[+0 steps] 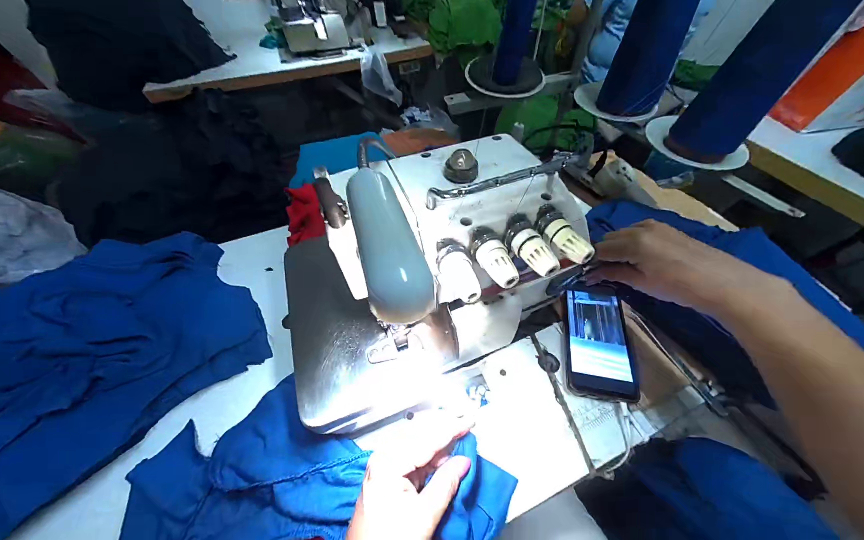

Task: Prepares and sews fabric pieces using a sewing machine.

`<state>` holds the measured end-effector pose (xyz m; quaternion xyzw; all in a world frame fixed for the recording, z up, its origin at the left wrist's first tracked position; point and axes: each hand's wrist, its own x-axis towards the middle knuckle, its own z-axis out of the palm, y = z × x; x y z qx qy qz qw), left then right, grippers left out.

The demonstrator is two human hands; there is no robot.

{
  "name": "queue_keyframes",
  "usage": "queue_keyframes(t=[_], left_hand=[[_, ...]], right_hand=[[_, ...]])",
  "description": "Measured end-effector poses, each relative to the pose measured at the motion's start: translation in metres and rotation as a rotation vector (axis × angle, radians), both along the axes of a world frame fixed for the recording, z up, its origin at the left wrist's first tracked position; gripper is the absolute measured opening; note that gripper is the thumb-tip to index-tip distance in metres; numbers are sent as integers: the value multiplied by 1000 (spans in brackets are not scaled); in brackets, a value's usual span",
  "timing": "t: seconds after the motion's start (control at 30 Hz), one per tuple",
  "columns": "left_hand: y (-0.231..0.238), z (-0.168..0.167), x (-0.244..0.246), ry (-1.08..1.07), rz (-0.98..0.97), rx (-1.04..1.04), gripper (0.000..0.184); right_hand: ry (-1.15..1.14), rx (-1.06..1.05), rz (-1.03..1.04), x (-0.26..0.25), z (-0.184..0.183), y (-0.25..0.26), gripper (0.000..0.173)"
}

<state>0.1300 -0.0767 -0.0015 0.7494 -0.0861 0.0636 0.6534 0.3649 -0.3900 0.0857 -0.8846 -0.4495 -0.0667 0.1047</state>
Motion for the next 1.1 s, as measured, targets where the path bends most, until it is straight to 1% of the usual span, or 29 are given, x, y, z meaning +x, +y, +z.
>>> queue_keyframes(t=[0.03,0.07,0.13,0.17,0.23,0.3,0.33,0.37,0.4,0.5,0.57,0.73,0.9,1.1], left_hand=[[-1,-2,2,5,1,-13,32],[-1,-5,4,12,-1,-30,33],[-2,-9,7,17,-1,-58,35],[-2,-11,9,19,-1,-72,36],[-5,-10,14,38,0,-89,38],[-7,-5,16,107,9,-82,39],[-8,-3,15,159,17,-98,39],[-8,0,13,212,18,-111,40],[-7,2,11,248,16,-122,41],[-3,5,10,310,-18,-168,45],[-1,5,10,340,-41,-204,46],[2,6,11,409,-116,-315,51],[6,5,12,432,-147,-327,54],[8,6,13,481,-175,-394,54]], right_hand=[[-5,-30,49,5,5,-4,9],[-11,-69,41,6,11,-9,9],[-48,-116,-102,-5,29,-21,9],[-66,-92,-202,-15,38,-28,10],[-96,65,-347,-38,49,-43,14],[-58,214,-447,-70,41,-45,35],[3,267,-476,-91,28,-33,45],[43,303,-443,-110,9,-18,50],[70,330,-376,-129,-13,0,48],[-46,332,-200,-167,-76,42,32],[-100,323,-154,-177,-93,59,26],[-161,345,-120,-174,-93,81,25],[-151,363,-66,-169,-94,92,22],[-143,363,-20,-166,-92,99,23]])
